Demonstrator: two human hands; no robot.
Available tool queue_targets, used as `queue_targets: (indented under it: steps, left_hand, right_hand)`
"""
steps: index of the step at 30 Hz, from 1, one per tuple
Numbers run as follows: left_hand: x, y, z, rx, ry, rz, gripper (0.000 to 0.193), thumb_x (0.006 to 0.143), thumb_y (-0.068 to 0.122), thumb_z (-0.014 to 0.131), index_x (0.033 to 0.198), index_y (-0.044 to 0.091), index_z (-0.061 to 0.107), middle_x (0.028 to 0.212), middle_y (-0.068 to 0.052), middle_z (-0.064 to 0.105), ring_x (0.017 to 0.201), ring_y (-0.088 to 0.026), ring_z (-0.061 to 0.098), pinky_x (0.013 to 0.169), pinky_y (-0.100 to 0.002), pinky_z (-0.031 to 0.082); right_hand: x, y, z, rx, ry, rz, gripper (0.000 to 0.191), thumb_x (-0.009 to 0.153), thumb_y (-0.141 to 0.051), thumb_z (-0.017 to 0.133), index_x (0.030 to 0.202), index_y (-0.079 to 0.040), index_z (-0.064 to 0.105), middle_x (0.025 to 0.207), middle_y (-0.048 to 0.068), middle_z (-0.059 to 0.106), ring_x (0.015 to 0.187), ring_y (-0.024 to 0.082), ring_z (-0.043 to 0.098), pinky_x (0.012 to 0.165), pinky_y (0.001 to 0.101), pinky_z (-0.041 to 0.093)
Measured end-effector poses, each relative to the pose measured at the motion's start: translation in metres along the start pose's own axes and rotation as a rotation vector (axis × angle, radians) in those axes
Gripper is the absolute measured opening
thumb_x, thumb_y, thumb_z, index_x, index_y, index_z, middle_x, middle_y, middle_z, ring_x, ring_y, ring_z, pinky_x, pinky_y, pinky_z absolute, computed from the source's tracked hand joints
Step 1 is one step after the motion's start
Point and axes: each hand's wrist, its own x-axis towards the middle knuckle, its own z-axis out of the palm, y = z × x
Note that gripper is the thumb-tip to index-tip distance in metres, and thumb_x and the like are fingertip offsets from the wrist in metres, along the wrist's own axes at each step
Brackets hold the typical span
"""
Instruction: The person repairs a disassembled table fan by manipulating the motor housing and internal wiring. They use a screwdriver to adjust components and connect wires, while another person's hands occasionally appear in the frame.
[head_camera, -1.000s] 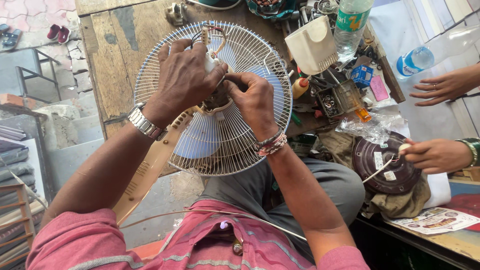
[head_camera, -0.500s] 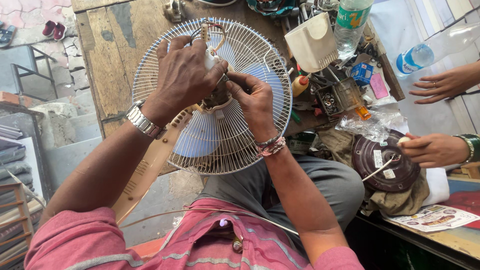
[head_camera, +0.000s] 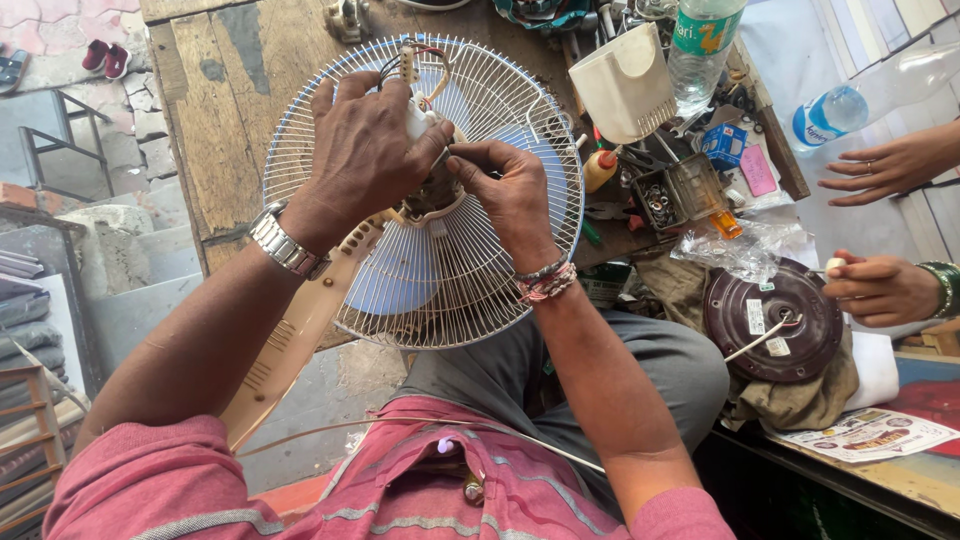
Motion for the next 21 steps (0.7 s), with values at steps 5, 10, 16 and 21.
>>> queue_targets:
  steps: [5,10,16,21]
  left_hand:
    - [0.0004,0.0003,0.0007,0.008,0.014,0.002,0.06,0.099,0.049,0.062,0.105,-0.01,0.069,0.081,-0.025,0.071,0.12,-0.045,0.056,0.102,-0.066,0.026]
    - [0.0009,-0.0001,0.0,0.003,0.025,0.015,0.061,0.099,0.049,0.063,0.107,-0.011,0.069,0.081,-0.025,0.071,0.117,-0.046,0.058,0.102,-0.066,0.026]
    - [0.0004,0.002,-0.0015,0.005,0.012,0.0,0.06,0.099,0.048,0.062,0.104,-0.011,0.069,0.081,-0.026,0.071,0.118,-0.046,0.058,0.102,-0.067,0.026]
    - [0.0,0.0031,-0.0034,-0.004,0.029,0.003,0.06,0.099,0.048,0.061,0.104,-0.011,0.069,0.083,-0.026,0.071,0.119,-0.046,0.057,0.104,-0.069,0.024]
  right_hand:
    - [-0.0003,-0.0043,-0.0003,0.002,-0.029,-0.008,0.025,0.092,-0.019,0.079,0.109,-0.001,0.076,0.099,0.009,0.079,0.09,0.012,0.076,0.081,0.0254,0.063]
    - [0.001,-0.0057,0.0008,-0.026,-0.03,-0.011,0.026,0.091,-0.022,0.08,0.107,-0.001,0.075,0.098,0.009,0.079,0.089,0.013,0.076,0.081,0.0259,0.063]
    - [0.0007,-0.0068,-0.0013,-0.015,-0.047,-0.014,0.025,0.091,-0.02,0.081,0.107,-0.001,0.075,0.098,0.009,0.078,0.091,0.014,0.076,0.082,0.0263,0.063]
    - [-0.0077,-0.0103,0.0011,-0.103,0.019,-0.054,0.023,0.093,-0.013,0.076,0.113,-0.002,0.073,0.103,0.007,0.078,0.093,0.014,0.076,0.083,0.0259,0.063]
